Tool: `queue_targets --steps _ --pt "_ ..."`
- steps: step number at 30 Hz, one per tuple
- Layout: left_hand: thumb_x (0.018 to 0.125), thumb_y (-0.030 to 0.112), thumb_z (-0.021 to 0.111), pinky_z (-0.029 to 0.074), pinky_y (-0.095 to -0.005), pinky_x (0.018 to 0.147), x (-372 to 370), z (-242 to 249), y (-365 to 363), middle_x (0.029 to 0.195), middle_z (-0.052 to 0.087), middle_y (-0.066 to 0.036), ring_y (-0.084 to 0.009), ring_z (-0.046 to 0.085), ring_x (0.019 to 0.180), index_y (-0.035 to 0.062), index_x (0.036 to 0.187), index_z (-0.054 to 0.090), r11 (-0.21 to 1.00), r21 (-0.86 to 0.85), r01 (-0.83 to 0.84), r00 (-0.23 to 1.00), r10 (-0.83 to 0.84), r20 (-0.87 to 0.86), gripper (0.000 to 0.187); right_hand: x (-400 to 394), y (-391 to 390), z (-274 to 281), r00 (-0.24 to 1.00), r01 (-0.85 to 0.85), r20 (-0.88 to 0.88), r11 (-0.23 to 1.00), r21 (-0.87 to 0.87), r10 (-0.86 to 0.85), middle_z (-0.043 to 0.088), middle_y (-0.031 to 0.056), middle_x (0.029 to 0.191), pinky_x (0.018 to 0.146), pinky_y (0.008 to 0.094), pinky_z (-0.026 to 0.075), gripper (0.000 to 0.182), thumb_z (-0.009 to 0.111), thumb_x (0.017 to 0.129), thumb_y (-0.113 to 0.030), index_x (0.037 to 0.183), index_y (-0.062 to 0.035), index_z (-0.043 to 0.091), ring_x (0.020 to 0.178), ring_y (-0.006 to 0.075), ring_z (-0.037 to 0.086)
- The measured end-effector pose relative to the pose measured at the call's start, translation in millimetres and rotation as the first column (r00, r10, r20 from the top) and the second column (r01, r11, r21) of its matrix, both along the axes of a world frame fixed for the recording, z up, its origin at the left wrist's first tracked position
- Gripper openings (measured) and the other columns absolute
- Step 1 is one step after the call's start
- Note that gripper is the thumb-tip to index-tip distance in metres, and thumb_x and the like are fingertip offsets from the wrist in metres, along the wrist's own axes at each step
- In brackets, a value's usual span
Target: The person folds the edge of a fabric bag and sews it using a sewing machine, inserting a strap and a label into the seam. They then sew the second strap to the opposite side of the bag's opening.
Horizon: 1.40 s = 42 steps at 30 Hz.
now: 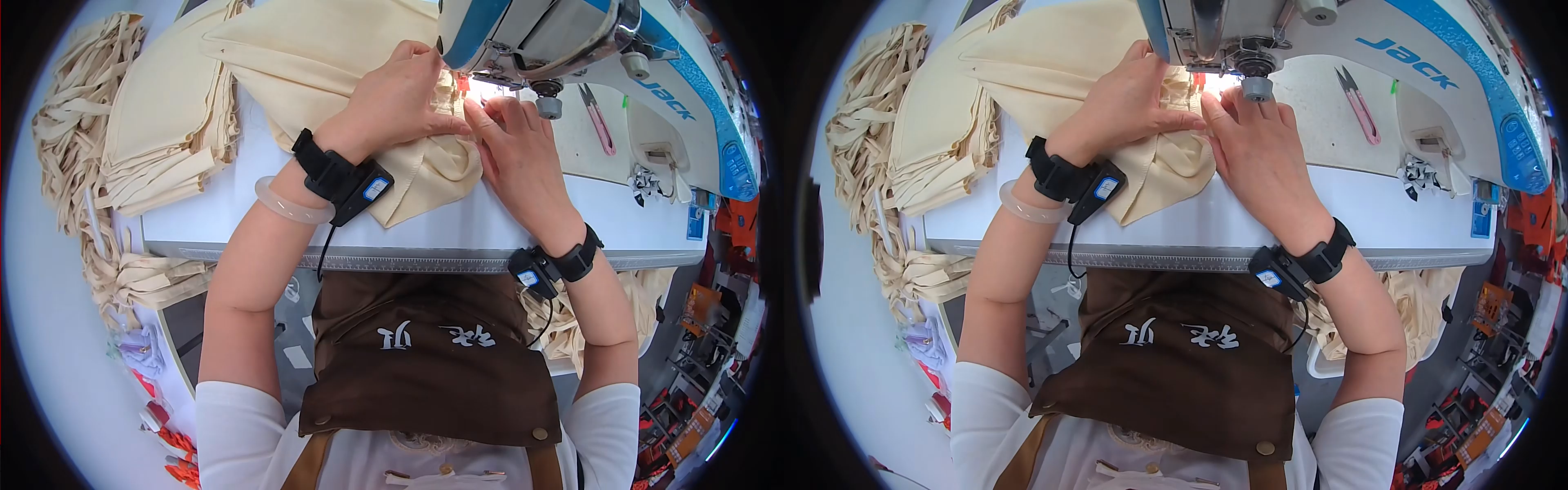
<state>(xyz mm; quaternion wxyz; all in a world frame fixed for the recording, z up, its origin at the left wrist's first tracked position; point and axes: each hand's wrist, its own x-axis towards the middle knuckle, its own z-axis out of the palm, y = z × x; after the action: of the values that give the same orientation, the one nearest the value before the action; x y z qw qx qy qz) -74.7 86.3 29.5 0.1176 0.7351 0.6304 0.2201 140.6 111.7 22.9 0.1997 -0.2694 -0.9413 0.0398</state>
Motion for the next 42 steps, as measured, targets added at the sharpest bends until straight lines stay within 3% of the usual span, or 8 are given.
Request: queue_targets --steps 9,12,15,18,21,27,30,42 --pt "0.068 0.053 0.085 0.055 -0.0437 0.089 -1 -5 1 0.118 0.063 -0.017 -0.0326 0.054 0.123 -0.0044 0.114 0.059 1.000 0.029 0.006 1.000 -0.007 0.013 0.078 1 -1 -1 1.000 0.005 -0.003 1.000 -0.015 -0.006 0.059 0.0077 0.113 0.090 0.0413 0.043 0.043 0.068 0.087 -0.015 0.129 -0.0084 0.061 0.105 0.0272 0.056" --pt "0.073 0.041 0.083 0.052 -0.0413 0.093 2 2 -9 0.114 0.063 -0.016 -0.0336 0.055 0.119 -0.0020 0.117 0.059 0.995 0.096 0.036 0.998 -0.041 0.050 0.066 1 0 0 1.000 -0.002 -0.008 1.000 -0.016 0.002 0.058 0.0080 0.114 0.090 0.0414 0.043 0.044 0.068 0.086 -0.015 0.129 -0.0090 0.061 0.106 0.0272 0.056" --pt "0.078 0.022 0.076 0.049 -0.0386 0.094 11 12 -29 0.106 0.063 -0.014 -0.0315 0.057 0.109 -0.0001 0.109 0.063 0.929 0.357 0.096 0.986 -0.040 -0.163 0.041 3 0 -1 0.999 -0.004 -0.037 0.999 -0.041 0.002 0.058 0.0085 0.114 0.091 0.0421 0.043 0.042 0.069 0.086 -0.014 0.127 -0.0087 0.062 0.107 0.0277 0.056" --pt "0.080 0.011 0.069 0.048 -0.0377 0.094 15 8 -50 0.098 0.061 -0.010 -0.0281 0.056 0.101 0.0004 0.096 0.066 0.946 0.256 0.199 0.973 -0.159 -0.169 0.020 4 1 -1 0.995 -0.037 -0.101 0.995 -0.090 0.028 0.059 0.0084 0.114 0.092 0.0432 0.044 0.039 0.069 0.085 -0.012 0.123 -0.0077 0.064 0.107 0.0283 0.056" --pt "0.079 0.003 0.070 0.050 -0.0387 0.090 14 12 -55 0.105 0.063 -0.010 -0.0314 0.059 0.104 0.0011 0.104 0.069 0.953 0.205 0.221 0.968 -0.189 -0.164 0.025 6 2 -1 0.982 -0.108 -0.163 0.993 -0.049 0.099 0.060 0.0089 0.116 0.095 0.0440 0.044 0.036 0.068 0.085 -0.010 0.120 -0.0063 0.066 0.110 0.0291 0.057" --pt "0.082 0.007 0.069 0.052 -0.0389 0.078 20 20 -55 0.101 0.063 -0.011 -0.0293 0.063 0.092 0.0024 0.103 0.068 0.976 0.024 0.218 0.973 -0.215 -0.079 0.021 9 -2 -5 0.958 -0.222 -0.205 0.970 -0.098 0.198 0.061 0.0097 0.118 0.096 0.0407 0.047 0.036 0.068 0.083 -0.005 0.119 -0.0031 0.065 0.115 0.0302 0.057" --pt "0.084 0.010 0.069 0.052 -0.0387 0.073 23 11 -55 0.099 0.061 -0.010 -0.0287 0.063 0.087 0.0042 0.104 0.068 0.983 0.143 0.117 0.990 -0.127 0.065 0.021 11 -1 -6 0.956 -0.235 -0.203 0.967 -0.095 0.213 0.061 0.0091 0.119 0.095 0.0389 0.049 0.038 0.069 0.082 -0.004 0.120 -0.0022 0.065 0.116 0.0298 0.057" --pt "0.080 0.008 0.070 0.052 -0.0385 0.081 22 11 -54 0.104 0.058 -0.012 -0.0298 0.060 0.097 0.0039 0.120 0.068 0.979 0.088 0.182 0.981 -0.187 0.043 0.041 11 -2 -7 0.953 -0.217 -0.229 0.974 -0.056 0.199 0.063 0.0069 0.116 0.094 0.0400 0.051 0.037 0.071 0.079 -0.003 0.116 -0.0030 0.066 0.115 0.0282 0.059"
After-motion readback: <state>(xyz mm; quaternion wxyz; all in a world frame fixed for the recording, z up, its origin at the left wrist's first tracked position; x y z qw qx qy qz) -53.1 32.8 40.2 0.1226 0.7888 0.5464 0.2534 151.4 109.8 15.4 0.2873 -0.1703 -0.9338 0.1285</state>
